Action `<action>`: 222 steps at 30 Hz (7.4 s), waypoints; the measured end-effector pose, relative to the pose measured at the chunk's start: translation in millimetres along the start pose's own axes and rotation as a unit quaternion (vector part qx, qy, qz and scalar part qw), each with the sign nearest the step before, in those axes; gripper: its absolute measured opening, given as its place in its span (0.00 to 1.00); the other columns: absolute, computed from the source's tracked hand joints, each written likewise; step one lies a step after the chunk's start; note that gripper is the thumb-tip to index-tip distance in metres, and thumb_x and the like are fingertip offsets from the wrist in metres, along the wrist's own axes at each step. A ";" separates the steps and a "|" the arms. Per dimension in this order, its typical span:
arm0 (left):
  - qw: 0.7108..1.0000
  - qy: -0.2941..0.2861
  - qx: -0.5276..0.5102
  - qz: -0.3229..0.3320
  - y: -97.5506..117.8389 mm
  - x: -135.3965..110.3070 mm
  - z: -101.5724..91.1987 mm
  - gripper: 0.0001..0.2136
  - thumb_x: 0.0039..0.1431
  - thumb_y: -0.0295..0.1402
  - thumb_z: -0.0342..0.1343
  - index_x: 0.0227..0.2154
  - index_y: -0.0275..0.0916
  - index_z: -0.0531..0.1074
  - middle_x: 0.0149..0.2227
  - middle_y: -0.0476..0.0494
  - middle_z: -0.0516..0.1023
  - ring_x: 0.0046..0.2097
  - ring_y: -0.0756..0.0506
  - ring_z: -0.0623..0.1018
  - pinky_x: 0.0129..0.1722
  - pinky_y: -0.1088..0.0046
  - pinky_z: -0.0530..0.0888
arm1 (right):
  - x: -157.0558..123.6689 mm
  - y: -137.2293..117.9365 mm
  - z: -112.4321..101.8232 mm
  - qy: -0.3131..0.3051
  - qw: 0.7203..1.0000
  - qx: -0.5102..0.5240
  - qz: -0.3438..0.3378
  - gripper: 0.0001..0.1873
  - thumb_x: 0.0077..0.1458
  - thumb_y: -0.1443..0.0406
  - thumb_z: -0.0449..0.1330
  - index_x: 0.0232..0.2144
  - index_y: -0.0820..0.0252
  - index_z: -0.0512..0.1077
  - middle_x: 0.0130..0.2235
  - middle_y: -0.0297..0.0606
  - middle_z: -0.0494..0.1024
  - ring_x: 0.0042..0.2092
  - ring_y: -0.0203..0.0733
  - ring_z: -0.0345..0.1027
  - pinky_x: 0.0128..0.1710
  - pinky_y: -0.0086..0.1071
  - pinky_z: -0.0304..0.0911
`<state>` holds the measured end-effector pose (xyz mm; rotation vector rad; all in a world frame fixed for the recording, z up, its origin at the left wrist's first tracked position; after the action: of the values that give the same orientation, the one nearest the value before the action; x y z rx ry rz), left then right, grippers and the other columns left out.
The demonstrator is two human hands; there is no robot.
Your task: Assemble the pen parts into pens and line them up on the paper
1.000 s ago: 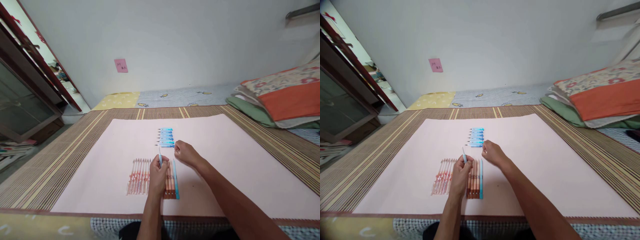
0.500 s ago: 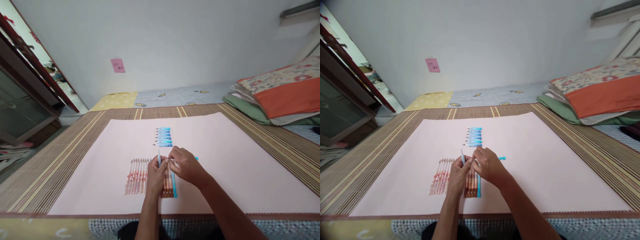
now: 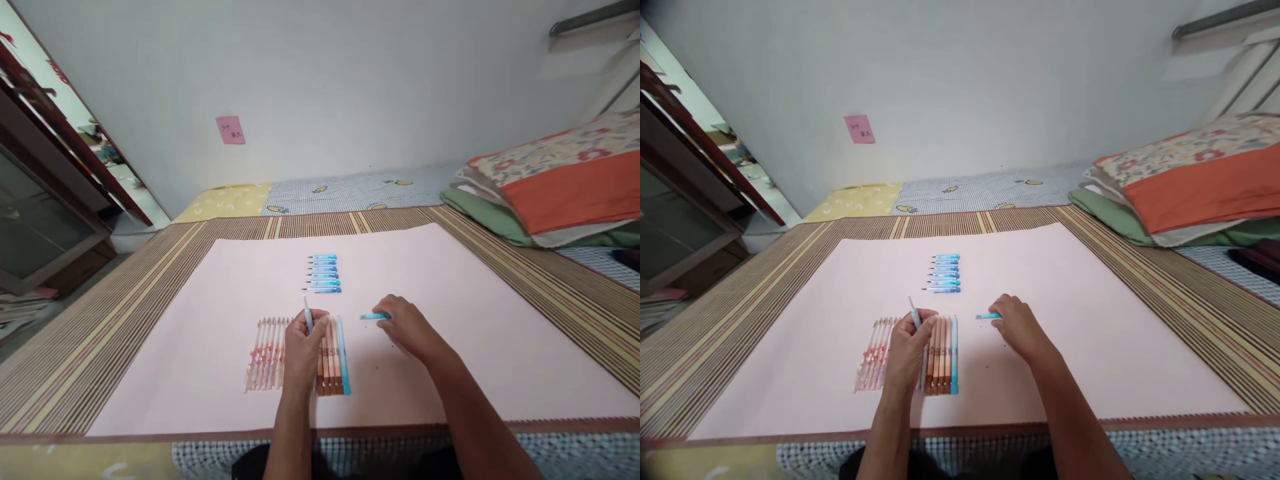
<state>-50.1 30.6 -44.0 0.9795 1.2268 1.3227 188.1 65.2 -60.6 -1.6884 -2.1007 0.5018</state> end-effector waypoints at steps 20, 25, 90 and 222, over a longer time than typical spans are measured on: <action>0.995 -0.040 0.089 0.035 31.8 -17.5 -4.4 0.10 0.56 0.40 0.62 0.31 0.37 0.74 0.26 0.50 0.73 0.28 0.50 0.69 0.28 0.75 0.65 | -0.5 -60.1 27.7 -0.078 0.850 0.517 -0.072 0.11 0.55 0.58 0.66 0.35 0.59 0.78 0.36 0.37 0.80 0.40 0.42 0.72 0.43 0.35 0.65; 0.991 -0.052 0.114 0.036 30.9 -19.1 -7.6 0.11 0.58 0.41 0.60 0.32 0.38 0.73 0.27 0.50 0.73 0.28 0.50 0.69 0.28 0.74 0.65 | -2.9 -59.9 24.1 -0.065 0.865 0.491 -0.079 0.10 0.56 0.58 0.66 0.36 0.59 0.78 0.36 0.37 0.80 0.40 0.43 0.72 0.42 0.34 0.65; 0.979 -0.123 0.158 0.046 25.2 -13.1 -7.7 0.19 0.63 0.50 0.51 0.38 0.39 0.76 0.24 0.51 0.65 0.28 0.47 0.66 0.29 0.73 0.61 | 4.9 -59.0 48.5 -0.030 0.600 0.798 0.049 0.09 0.49 0.60 0.67 0.31 0.54 0.72 0.25 0.31 0.63 0.26 0.36 0.54 0.22 0.30 0.53; 0.999 -0.047 0.003 -0.002 8.0 -23.3 33.9 0.12 0.56 0.42 0.61 0.28 0.38 0.72 0.24 0.47 0.78 0.20 0.51 0.69 0.24 0.75 0.65 | 6.6 -64.7 30.2 -0.027 0.664 0.747 0.022 0.23 0.56 0.47 0.63 0.41 0.58 0.80 0.40 0.43 0.77 0.42 0.45 0.69 0.43 0.39 0.66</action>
<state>-15.1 12.9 -29.4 1.0318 1.1609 1.2557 117.2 57.4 -53.0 -0.6233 -0.8405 1.6523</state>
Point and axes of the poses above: each hand's wrist, its own x-axis towards the middle knuckle, its own z-axis out of the palm, y = z × x, the point moved 1 cm from there along x, towards the middle knuckle
